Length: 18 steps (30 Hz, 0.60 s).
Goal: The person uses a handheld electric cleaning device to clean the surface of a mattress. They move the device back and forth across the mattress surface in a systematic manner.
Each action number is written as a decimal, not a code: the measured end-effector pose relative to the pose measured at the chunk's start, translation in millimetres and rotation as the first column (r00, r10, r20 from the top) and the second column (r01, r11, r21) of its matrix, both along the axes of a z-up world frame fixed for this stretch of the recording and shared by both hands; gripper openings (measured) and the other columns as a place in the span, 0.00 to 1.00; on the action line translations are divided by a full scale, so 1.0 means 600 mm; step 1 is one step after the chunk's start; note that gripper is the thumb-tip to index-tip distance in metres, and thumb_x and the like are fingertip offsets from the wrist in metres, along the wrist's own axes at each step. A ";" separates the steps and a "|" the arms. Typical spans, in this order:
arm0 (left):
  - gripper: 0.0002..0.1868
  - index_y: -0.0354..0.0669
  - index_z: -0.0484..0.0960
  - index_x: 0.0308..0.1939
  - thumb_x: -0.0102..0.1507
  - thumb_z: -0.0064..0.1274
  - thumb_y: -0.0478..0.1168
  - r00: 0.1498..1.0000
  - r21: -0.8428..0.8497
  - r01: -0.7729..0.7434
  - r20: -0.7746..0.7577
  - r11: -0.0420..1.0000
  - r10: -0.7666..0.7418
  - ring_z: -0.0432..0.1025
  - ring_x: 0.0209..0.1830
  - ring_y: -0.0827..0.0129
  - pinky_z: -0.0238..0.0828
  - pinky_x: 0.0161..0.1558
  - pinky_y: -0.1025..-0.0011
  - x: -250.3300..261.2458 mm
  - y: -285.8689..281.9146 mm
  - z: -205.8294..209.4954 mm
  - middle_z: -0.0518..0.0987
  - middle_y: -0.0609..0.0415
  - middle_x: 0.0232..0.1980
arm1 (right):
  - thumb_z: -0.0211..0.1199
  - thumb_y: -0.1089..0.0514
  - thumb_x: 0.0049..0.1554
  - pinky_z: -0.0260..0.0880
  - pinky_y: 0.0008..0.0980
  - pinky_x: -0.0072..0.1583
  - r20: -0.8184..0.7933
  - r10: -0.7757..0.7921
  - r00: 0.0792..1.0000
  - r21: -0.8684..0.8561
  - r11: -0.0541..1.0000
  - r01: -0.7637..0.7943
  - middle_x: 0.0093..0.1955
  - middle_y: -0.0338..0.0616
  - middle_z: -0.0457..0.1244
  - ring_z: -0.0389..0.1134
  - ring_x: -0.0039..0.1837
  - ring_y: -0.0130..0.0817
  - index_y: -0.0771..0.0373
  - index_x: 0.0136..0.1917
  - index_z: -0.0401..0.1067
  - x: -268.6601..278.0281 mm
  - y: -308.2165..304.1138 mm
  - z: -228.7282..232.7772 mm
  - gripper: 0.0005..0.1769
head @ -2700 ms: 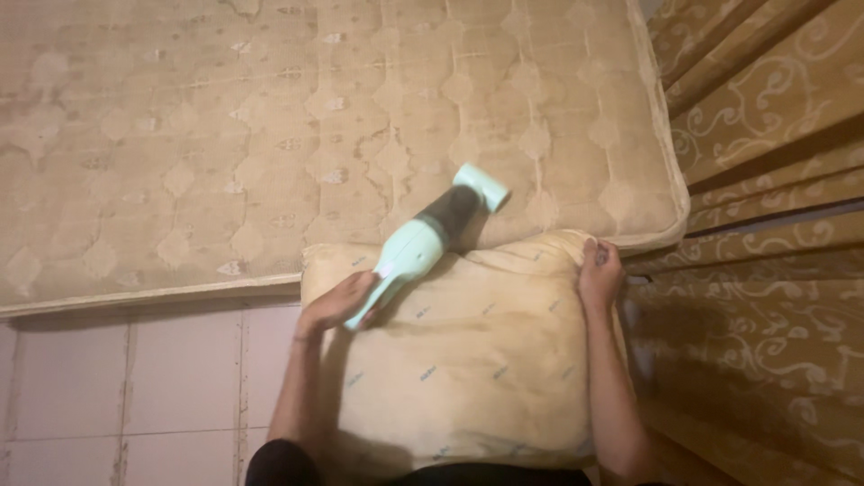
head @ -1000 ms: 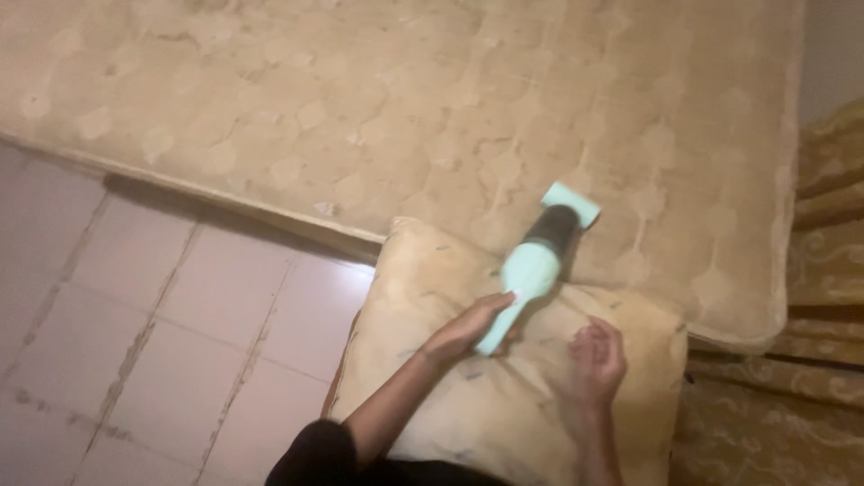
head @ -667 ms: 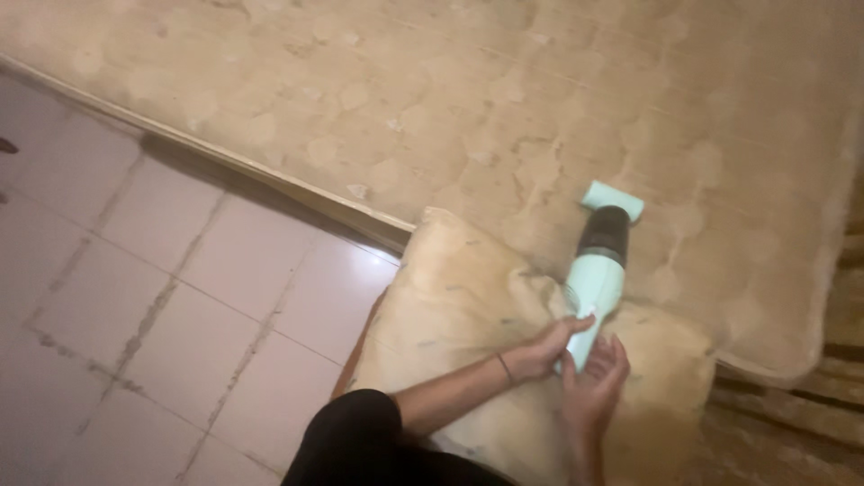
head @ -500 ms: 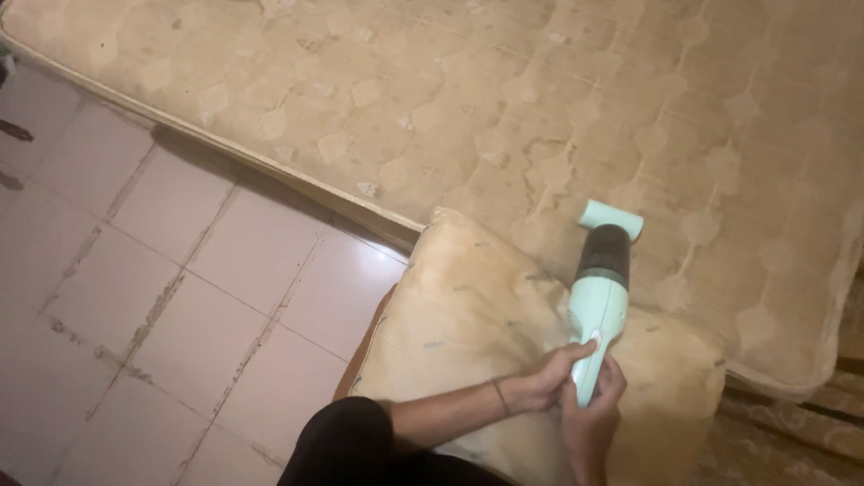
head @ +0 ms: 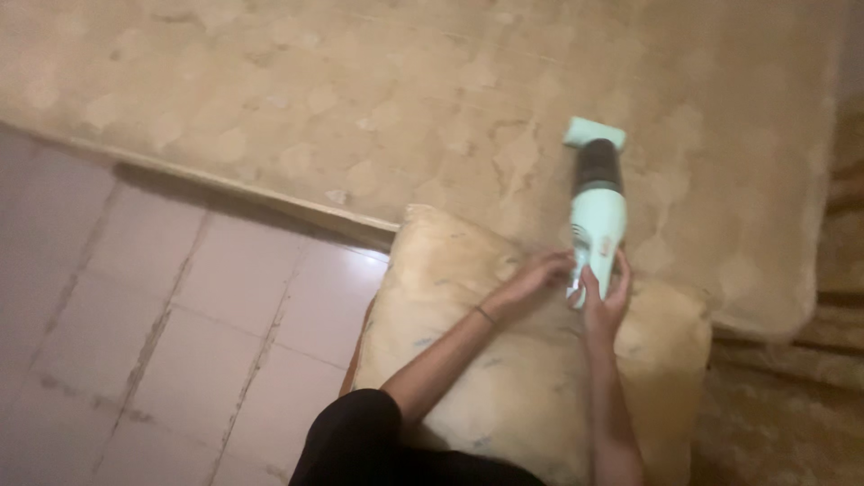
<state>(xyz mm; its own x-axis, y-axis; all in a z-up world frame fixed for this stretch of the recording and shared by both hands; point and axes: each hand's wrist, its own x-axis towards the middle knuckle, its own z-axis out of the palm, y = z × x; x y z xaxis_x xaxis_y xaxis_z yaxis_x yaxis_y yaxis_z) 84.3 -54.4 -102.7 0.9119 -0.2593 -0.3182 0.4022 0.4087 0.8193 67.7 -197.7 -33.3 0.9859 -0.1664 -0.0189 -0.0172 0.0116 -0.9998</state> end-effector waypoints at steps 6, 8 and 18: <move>0.11 0.36 0.75 0.52 0.69 0.44 0.38 0.960 -0.210 -0.219 -0.220 0.953 0.172 0.78 0.40 0.64 0.78 0.43 0.68 -0.026 0.066 -0.044 0.81 0.44 0.43 | 0.57 0.50 0.64 0.64 0.33 0.30 -0.510 0.066 0.858 0.225 0.973 0.059 0.32 0.46 0.62 0.64 0.29 0.35 0.65 0.58 0.63 -0.064 -0.011 0.043 0.18; 0.10 0.37 0.74 0.51 0.68 0.44 0.37 0.951 -0.236 -0.247 -0.247 0.940 0.188 0.77 0.35 0.65 0.77 0.40 0.69 -0.025 0.064 -0.059 0.80 0.46 0.40 | 0.56 0.49 0.63 0.66 0.36 0.30 -0.559 0.158 0.814 0.291 0.957 0.014 0.31 0.47 0.62 0.64 0.28 0.37 0.67 0.56 0.66 -0.106 -0.011 0.056 0.18; 0.09 0.33 0.75 0.52 0.69 0.44 0.34 0.952 -0.219 -0.256 -0.226 0.941 0.206 0.62 0.23 0.76 0.62 0.28 0.77 -0.017 0.056 -0.076 0.72 0.58 0.30 | 0.52 0.41 0.59 0.70 0.37 0.33 -0.629 0.314 0.711 0.437 0.899 -0.010 0.34 0.53 0.70 0.71 0.32 0.40 0.62 0.52 0.66 -0.087 0.042 0.063 0.22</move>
